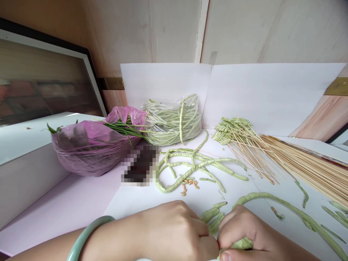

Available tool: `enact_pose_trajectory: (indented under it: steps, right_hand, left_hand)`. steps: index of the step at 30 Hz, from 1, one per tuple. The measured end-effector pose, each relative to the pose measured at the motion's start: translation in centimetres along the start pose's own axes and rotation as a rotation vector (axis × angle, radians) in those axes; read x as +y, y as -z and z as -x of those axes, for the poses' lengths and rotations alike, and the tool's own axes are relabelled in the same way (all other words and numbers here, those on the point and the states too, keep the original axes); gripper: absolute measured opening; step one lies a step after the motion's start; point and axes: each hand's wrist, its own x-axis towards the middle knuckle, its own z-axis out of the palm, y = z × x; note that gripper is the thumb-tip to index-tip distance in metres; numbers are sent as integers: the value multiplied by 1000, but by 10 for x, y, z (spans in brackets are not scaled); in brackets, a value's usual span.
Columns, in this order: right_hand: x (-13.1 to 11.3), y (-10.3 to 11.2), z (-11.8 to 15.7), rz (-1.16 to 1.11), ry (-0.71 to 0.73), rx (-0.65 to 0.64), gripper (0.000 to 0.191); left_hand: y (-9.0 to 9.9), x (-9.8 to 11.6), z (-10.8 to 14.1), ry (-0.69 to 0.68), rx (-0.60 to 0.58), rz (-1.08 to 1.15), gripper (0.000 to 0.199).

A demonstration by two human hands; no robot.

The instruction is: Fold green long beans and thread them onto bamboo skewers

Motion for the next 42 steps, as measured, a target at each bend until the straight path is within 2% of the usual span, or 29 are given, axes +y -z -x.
enact_pose_trajectory:
  steps: [4,8,12,14,18,24,26,32,37,42]
  right_hand:
    - [-2,2,-3,-78,-19,-51,35]
    - [-4,15,-14,-55,-151,-132,37]
    - [4,25,-19,13,-245,-52,37]
    - [7,28,-19,51,-245,-81,31]
    - [4,29,-18,89,-196,-239,18]
    - [-4,32,-15,82,-131,-334,38]
    - [-5,32,-15,75,-125,-343,43]
    - [-2,27,-16,79,-188,-349,35]
    - [0,25,-17,129,-200,-322,36]
    - [3,18,-19,211,-123,-285,30]
  left_hand:
    - [0,-4,-2,78,26,35,39]
    - [1,-7,-3,156,29,19,41]
    - [5,-9,-3,276,-12,56,38]
    - [7,-10,-2,361,-29,121,32]
    - [8,-13,-3,521,-21,307,27]
    - [7,-15,-3,683,-15,469,24]
    - [7,-16,-4,713,-5,488,24]
    - [4,-19,-4,816,11,501,28]
    - [2,-19,-4,876,12,501,28]
    - [1,-19,-3,896,30,497,27]
